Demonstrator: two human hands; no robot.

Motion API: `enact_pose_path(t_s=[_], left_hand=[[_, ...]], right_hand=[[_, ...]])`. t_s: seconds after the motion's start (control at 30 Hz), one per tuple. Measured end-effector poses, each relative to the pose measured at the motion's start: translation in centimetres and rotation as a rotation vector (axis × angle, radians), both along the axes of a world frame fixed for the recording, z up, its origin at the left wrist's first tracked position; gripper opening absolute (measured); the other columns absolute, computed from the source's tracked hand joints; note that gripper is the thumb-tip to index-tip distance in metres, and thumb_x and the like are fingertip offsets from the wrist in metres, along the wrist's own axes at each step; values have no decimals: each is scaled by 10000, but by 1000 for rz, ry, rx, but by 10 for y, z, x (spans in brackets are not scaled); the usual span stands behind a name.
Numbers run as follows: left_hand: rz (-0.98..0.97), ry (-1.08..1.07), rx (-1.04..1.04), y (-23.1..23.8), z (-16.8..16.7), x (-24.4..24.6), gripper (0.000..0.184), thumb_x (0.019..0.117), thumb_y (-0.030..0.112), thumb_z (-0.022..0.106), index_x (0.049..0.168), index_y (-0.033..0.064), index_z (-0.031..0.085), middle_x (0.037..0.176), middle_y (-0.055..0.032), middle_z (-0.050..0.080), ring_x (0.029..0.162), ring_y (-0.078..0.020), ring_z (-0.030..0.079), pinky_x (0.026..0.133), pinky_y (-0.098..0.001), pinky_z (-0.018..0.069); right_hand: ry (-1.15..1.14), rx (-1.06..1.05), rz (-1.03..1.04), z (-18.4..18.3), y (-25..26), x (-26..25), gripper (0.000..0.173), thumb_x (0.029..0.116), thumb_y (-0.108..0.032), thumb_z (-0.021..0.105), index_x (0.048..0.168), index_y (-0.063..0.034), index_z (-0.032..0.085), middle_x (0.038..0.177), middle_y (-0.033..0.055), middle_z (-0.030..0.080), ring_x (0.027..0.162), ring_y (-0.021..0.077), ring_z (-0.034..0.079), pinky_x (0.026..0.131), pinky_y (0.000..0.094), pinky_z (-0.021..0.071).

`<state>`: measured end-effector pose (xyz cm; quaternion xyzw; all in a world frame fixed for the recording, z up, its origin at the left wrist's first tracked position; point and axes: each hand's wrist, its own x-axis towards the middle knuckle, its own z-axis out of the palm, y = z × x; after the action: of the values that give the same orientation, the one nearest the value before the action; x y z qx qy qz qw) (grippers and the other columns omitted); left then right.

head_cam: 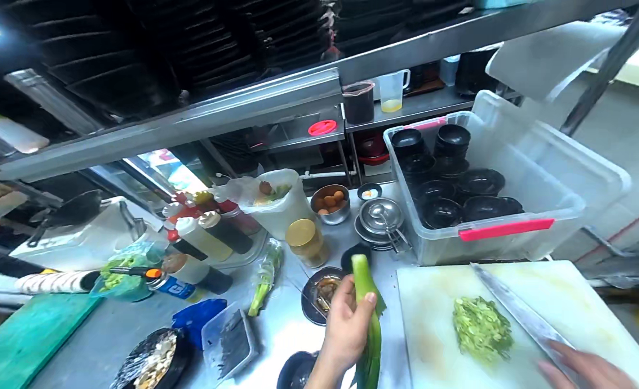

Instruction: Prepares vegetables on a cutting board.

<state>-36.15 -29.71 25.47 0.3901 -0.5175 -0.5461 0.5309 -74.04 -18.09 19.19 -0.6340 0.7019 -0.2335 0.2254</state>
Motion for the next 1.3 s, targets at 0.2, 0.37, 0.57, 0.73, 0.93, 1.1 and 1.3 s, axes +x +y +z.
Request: enact_pose_path(t_s=[0.2, 0.37, 0.57, 0.73, 0.93, 1.1, 1.3], left_hand=[[-278, -264, -63, 36, -12, -56, 420, 967, 139, 674, 1359, 19, 582, 1249, -110, 611, 1041, -175, 676, 845, -342, 637], [-391, -370, 48, 47, -14, -42, 755, 906, 115, 755, 1568, 97, 392, 1388, -126, 547, 1141, -202, 660, 920, -384, 630], [-497, -269, 200, 59, -16, -41, 662, 1009, 74, 586, 1599, 49, 287, 1278, -106, 669, 975, -185, 717, 879, -384, 624], [-575, -248, 229, 60, -21, -46, 660, 1019, 83, 536, 1612, 59, 248, 1214, -109, 665, 883, -153, 686, 800, -352, 605], [-489, -625, -3, 64, -22, -47, 690, 993, 97, 572, 1610, 27, 270, 1440, -165, 575, 1253, -199, 625, 1076, -404, 524], [-307, -939, -138, 71, -23, -56, 668, 1009, 182, 575, 1615, 88, 311, 1181, -142, 662, 986, -237, 695, 871, -426, 607], [-386, -794, 161, 66, -38, -21, 657, 989, 181, 597, 1600, 133, 360, 1292, -119, 660, 1052, -212, 689, 930, -434, 583]], right_hand=[[-920, 45, 242, 58, -45, 141, 381, 1015, -276, 647, 1325, -65, 584, 1084, 48, 719, 896, 169, 713, 765, 367, 625], [-740, 94, 262, 44, -47, 143, 265, 1053, -306, 576, 1147, -60, 607, 946, 46, 690, 834, 134, 687, 753, 336, 600], [-514, 204, 340, 47, -48, 133, 349, 1089, -382, 465, 1184, -67, 578, 975, 55, 669, 891, 128, 678, 808, 339, 582], [-547, 304, 341, 47, -43, 125, 323, 1095, -355, 453, 1178, -74, 590, 955, 47, 673, 865, 115, 677, 792, 325, 575], [-653, 399, 211, 45, -36, 128, 245, 1077, -272, 464, 1045, -82, 614, 787, 28, 612, 632, 118, 587, 577, 316, 505], [-1049, 512, 56, 44, -36, 133, 206, 1062, -236, 425, 1029, -124, 596, 697, -6, 559, 498, 94, 492, 449, 262, 422], [-1594, 114, 118, 64, -52, 91, 223, 1011, -356, 540, 949, -150, 600, 697, -12, 554, 565, 128, 572, 538, 323, 544]])
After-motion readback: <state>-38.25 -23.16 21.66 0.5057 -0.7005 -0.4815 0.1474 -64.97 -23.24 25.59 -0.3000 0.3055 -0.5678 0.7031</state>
